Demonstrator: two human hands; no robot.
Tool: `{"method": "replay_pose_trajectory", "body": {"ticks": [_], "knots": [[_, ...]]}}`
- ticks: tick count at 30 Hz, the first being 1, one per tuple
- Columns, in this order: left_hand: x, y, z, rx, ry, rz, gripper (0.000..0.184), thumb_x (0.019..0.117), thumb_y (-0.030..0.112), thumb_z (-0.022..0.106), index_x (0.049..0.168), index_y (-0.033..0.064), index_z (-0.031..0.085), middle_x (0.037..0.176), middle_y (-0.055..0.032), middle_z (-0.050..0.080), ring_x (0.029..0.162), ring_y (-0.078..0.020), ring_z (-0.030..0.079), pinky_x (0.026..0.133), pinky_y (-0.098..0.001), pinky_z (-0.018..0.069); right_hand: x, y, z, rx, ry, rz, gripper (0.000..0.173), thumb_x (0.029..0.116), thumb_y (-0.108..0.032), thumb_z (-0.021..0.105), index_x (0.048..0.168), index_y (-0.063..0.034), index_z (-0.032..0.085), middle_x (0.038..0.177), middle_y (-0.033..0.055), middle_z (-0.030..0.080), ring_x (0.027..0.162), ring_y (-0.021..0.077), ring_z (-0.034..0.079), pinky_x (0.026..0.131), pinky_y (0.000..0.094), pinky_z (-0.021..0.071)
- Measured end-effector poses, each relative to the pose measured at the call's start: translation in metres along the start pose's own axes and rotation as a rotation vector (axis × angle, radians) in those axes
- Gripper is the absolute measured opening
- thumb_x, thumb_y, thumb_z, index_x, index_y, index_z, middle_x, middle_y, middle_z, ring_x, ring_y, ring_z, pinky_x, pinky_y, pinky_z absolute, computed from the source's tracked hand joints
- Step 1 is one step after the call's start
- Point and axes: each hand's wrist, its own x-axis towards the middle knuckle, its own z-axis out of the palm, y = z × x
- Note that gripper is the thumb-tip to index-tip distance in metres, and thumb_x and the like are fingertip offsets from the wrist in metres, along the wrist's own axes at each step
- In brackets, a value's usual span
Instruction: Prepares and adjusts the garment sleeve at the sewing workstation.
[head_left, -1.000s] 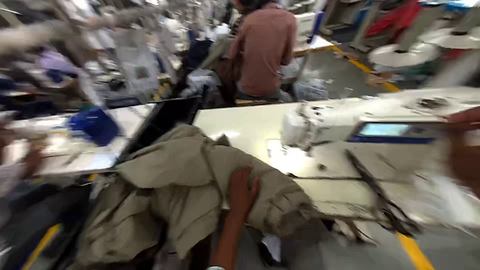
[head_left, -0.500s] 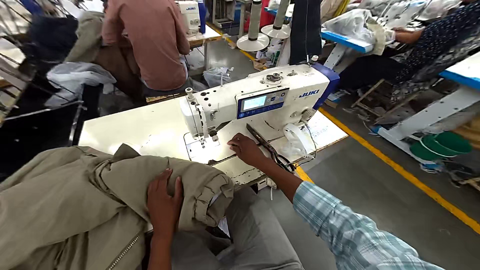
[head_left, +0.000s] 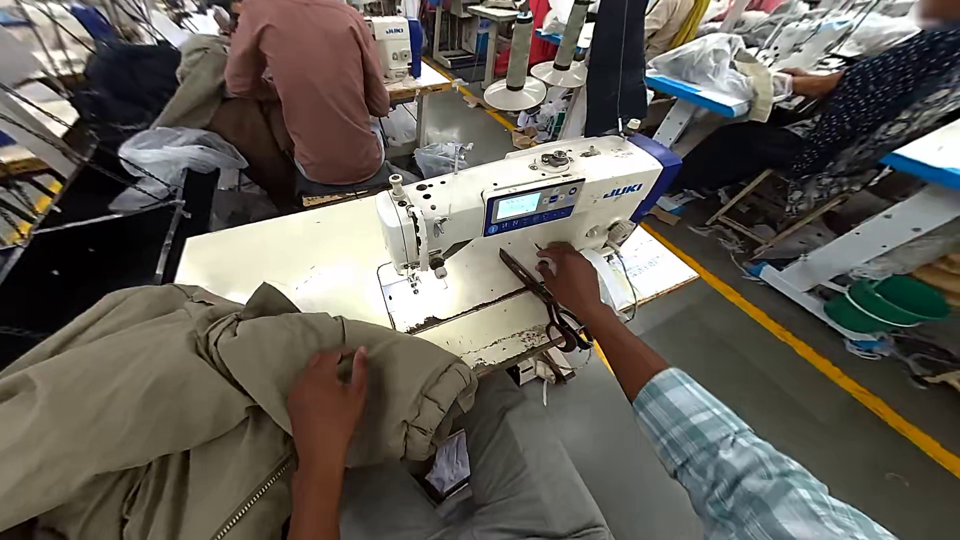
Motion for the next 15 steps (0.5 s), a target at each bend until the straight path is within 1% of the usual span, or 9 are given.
{"method": "replay_pose_trajectory", "body": {"ticks": [1,2,3,4,6,8,10,13,15], "knots": [[0.012,0.015,-0.002,-0.008,-0.024,0.005,0.025,0.1003,0.023,0.065,0.109,0.0015,0.074,0.109,-0.0208,0.07,0.1,-0.0389,0.069,0.088,-0.0607,0.0542,-0.013,-0.02,-0.001,0.039,0.006,-0.041,0.023,0.0972,-0.017,0.068,0.116,-0.0054,0.073,0.13,0.0191,0.064,0.112,0.0399,0.065,0.091,0.0625,0.0541],[0.028,0.028,0.003,-0.034,-0.039,0.016,0.023,0.0997,0.019,0.066,0.111,0.0011,0.074,0.112,-0.0211,0.069,0.1,-0.0375,0.069,0.089,-0.0587,0.0555,-0.03,-0.042,0.002,0.11,0.003,-0.105,0.022,0.0977,-0.018,0.068,0.115,-0.0059,0.073,0.126,0.0175,0.066,0.109,0.0356,0.067,0.09,0.0575,0.056],[0.045,0.039,0.013,-0.075,-0.081,0.004,0.023,0.0996,0.019,0.065,0.113,0.0016,0.073,0.116,-0.0208,0.069,0.1,-0.0358,0.07,0.09,-0.057,0.0562,-0.049,-0.065,0.01,0.21,-0.045,-0.177,0.02,0.0984,-0.019,0.068,0.115,-0.0072,0.072,0.12,0.0149,0.067,0.101,0.0299,0.069,0.084,0.0515,0.0589],[0.064,0.045,0.028,-0.118,-0.154,-0.033,0.027,0.0999,0.022,0.065,0.117,0.0027,0.072,0.119,-0.0197,0.068,0.101,-0.0345,0.07,0.091,-0.0566,0.056,-0.067,-0.085,0.023,0.31,-0.134,-0.237,0.022,0.0987,-0.023,0.068,0.115,-0.0098,0.072,0.116,0.011,0.068,0.095,0.0241,0.07,0.079,0.0462,0.0612],[0.096,0.048,0.063,-0.172,-0.258,-0.106,0.036,0.0969,0.031,0.071,0.12,0.0027,0.07,0.118,-0.0189,0.069,0.104,-0.0357,0.068,0.092,-0.0595,0.0527,-0.085,-0.106,0.059,0.408,-0.252,-0.328,0.028,0.0999,-0.037,0.066,0.113,-0.0139,0.074,0.109,0.0047,0.071,0.091,0.0174,0.07,0.08,0.0407,0.0609],[0.113,0.048,0.093,-0.127,-0.258,-0.155,0.04,0.0917,0.036,0.077,0.115,0.0031,0.072,0.114,-0.0182,0.07,0.108,-0.037,0.066,0.095,-0.0618,0.0503,-0.092,-0.111,0.09,0.392,-0.229,-0.345,0.029,0.1021,-0.041,0.061,0.106,-0.0165,0.075,0.102,0.0015,0.071,0.087,0.0142,0.068,0.078,0.0378,0.0593],[0.116,0.053,0.111,-0.092,-0.168,-0.182,0.036,0.0891,0.037,0.08,0.105,0.0045,0.074,0.106,-0.0153,0.072,0.103,-0.0345,0.068,0.092,-0.0611,0.0514,-0.094,-0.111,0.102,0.341,-0.191,-0.322,0.028,0.1039,-0.039,0.057,0.103,-0.0175,0.074,0.099,0.0007,0.067,0.084,0.013,0.066,0.076,0.0353,0.0586],[0.115,0.05,0.12,-0.119,-0.053,-0.174,0.026,0.0896,0.028,0.079,0.097,0.0041,0.076,0.099,-0.0151,0.072,0.096,-0.0345,0.069,0.087,-0.0619,0.0526,-0.092,-0.11,0.103,0.312,-0.195,-0.291,0.031,0.1051,-0.042,0.054,0.103,-0.0181,0.073,0.098,0.0008,0.066,0.083,0.0126,0.065,0.074,0.0344,0.0576],[0.111,0.04,0.121,-0.18,-0.02,-0.123,0.016,0.0909,0.023,0.078,0.096,0.0075,0.077,0.096,-0.0114,0.072,0.084,-0.0286,0.068,0.078,-0.0556,0.0551,-0.092,-0.111,0.104,0.284,-0.182,-0.293,0.033,0.1054,-0.042,0.053,0.102,-0.0175,0.073,0.097,0.0012,0.066,0.082,0.0133,0.065,0.073,0.0345,0.0575]]}}
